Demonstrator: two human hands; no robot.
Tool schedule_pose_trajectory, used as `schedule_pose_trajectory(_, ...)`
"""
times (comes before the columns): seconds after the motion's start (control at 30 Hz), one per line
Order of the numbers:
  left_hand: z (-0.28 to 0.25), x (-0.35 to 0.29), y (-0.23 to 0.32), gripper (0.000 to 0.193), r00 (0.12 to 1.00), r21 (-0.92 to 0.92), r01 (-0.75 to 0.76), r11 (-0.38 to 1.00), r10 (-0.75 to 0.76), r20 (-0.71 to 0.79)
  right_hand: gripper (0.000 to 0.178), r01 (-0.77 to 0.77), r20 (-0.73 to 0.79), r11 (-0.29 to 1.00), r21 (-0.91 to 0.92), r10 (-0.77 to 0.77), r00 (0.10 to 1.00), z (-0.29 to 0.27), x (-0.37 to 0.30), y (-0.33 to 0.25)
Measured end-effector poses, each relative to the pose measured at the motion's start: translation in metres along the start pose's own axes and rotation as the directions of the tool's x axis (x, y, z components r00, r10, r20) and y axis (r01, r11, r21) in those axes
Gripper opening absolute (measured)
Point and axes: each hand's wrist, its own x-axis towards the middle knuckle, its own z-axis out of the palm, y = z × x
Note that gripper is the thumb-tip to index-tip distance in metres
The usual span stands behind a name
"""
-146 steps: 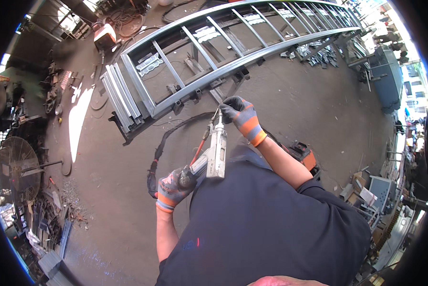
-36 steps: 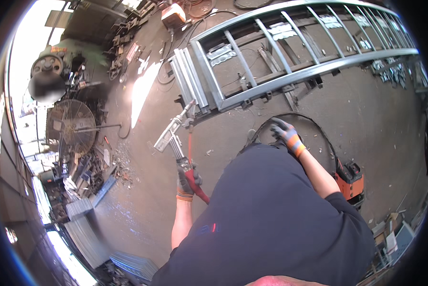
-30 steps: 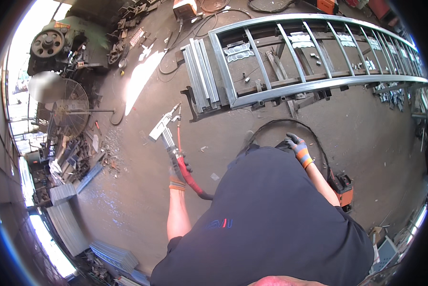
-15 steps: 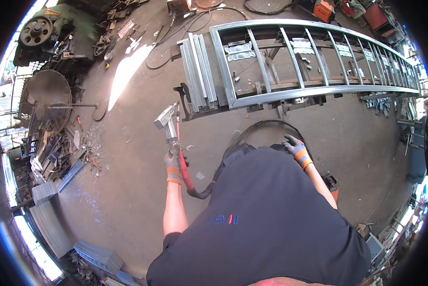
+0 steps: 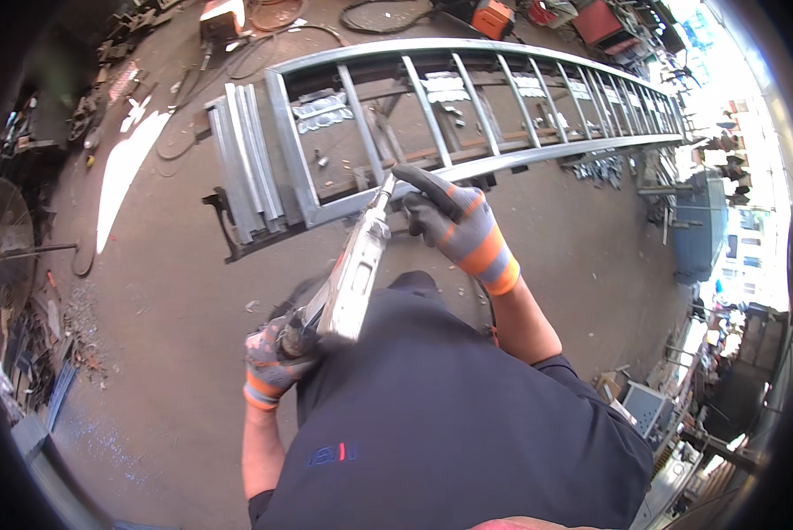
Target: The person welds metal brackets onto a long metal frame using a handheld welding tool. They position each bracket, weld it in place, and move along the frame to repeat the process. Another worker is visible nearby, but the camera wearer performs the welding.
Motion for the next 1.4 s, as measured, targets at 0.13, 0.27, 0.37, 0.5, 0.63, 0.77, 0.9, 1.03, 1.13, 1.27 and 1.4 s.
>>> schedule_pose_trajectory(0.13,-0.015,0.015,-0.001,0.056,0.964,-0.075,-0.176,0.982,0.187,0.189,0.043,-0.217,0.136,0.971,-0.101,0.230,0.964,-0.025,0.001,-0.001)
schedule_pose_trajectory(0.27,-0.019,0.022,-0.010,0.098,0.891,-0.033,-0.400,0.916,0.398,0.219,0.026,-0.324,0.258,0.945,0.033,0.305,0.917,-0.048,-0.018,-0.008)
schedule_pose_trajectory(0.37,-0.020,0.027,-0.010,0.064,0.904,0.001,-0.350,0.937,0.338,0.262,0.026,-0.416,0.283,0.909,-0.026,0.406,0.869,-0.057,-0.033,-0.017)
schedule_pose_trajectory(0.5,-0.020,0.040,-0.010,0.065,0.876,-0.014,-0.380,0.925,0.364,0.317,0.029,-0.516,0.269,0.854,-0.069,0.514,0.815,-0.068,-0.049,-0.026)
schedule_pose_trajectory(0.63,-0.019,0.047,-0.010,0.066,0.860,-0.060,-0.337,0.939,0.334,0.386,0.035,-0.506,0.227,0.863,0.001,0.492,0.840,-0.070,-0.067,-0.017)
schedule_pose_trajectory(0.77,-0.011,0.043,-0.010,0.063,0.873,-0.086,-0.362,0.928,0.370,0.316,0.051,-0.449,0.100,0.843,0.294,0.441,0.892,-0.051,-0.096,0.006)
schedule_pose_trajectory(0.9,-0.008,0.037,-0.008,0.061,0.892,-0.111,-0.296,0.949,0.316,0.324,0.057,-0.266,-0.036,0.639,0.721,0.419,0.908,-0.012,-0.105,0.035)
schedule_pose_trajectory(1.03,-0.010,0.035,-0.007,0.061,0.895,-0.173,-0.250,0.953,0.296,0.334,0.058,-0.191,-0.177,0.668,0.719,0.442,0.879,0.012,-0.104,0.048)
schedule_pose_trajectory(1.13,-0.009,0.033,-0.007,0.057,0.887,-0.269,-0.054,0.962,0.170,0.429,0.061,-0.142,-0.286,0.777,0.613,0.386,0.877,0.020,-0.100,0.051)
schedule_pose_trajectory(1.27,-0.001,0.022,-0.011,0.046,0.903,-0.282,0.093,0.955,0.038,0.428,0.061,-0.064,-0.329,0.950,0.304,0.168,0.929,0.020,-0.099,0.049)
schedule_pose_trajectory(1.4,-0.002,0.017,-0.024,0.065,0.888,-0.307,0.141,0.941,0.017,0.460,0.054,0.094,-0.367,0.993,-0.072,-0.114,0.923,0.021,-0.092,0.049)
